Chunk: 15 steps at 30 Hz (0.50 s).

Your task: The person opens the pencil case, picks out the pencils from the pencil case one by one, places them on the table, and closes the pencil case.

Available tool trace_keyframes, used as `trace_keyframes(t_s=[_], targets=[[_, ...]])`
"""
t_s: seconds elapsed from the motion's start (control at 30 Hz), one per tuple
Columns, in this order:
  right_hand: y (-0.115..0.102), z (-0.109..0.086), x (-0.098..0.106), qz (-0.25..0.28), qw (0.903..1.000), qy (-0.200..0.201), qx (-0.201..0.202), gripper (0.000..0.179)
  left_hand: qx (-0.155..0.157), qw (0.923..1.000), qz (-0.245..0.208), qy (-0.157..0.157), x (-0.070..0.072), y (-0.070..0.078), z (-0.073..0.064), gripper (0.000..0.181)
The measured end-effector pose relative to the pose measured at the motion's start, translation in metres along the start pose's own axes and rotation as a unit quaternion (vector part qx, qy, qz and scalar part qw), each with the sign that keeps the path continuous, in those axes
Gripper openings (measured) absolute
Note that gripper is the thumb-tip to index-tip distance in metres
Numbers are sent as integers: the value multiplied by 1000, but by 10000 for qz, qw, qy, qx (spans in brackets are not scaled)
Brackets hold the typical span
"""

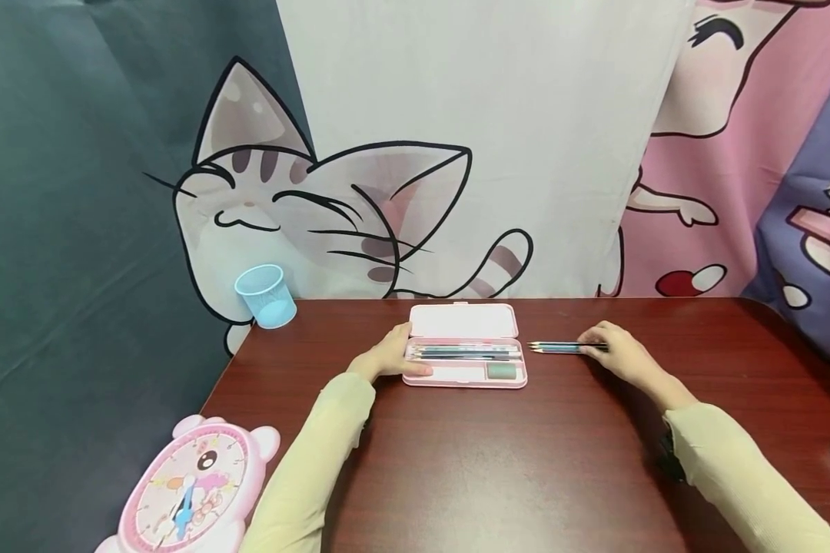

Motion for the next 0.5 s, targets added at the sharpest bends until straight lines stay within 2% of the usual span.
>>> trace_keyframes(t_s=[0.13, 0.27, 0.4, 0.5], targets=[[-28, 18, -15, 310, 9992, -34, 245, 8, 121, 9998, -136, -50, 0, 0, -1, 101], [-60, 36, -28, 655, 9964, -312, 428, 9, 150, 9998, -144, -30, 0, 1, -2, 101], [-86, 48, -38, 845, 9908, -818, 666, 13, 108, 9999, -69, -29, 1, 1, -2, 100], [-98, 55, -44, 770, 9867, -1258, 688, 16, 104, 9999, -59, -28, 2, 2, -2, 100]])
Point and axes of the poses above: each hand's wrist, its own z-axis towards the middle knuckle, its own x-axis out of the back of the hand, y = z × x, the point moved 2 cm from there along z, towards the middle knuckle, and after that the axes turned 5 degrees about -z, right-handed, at the moved point
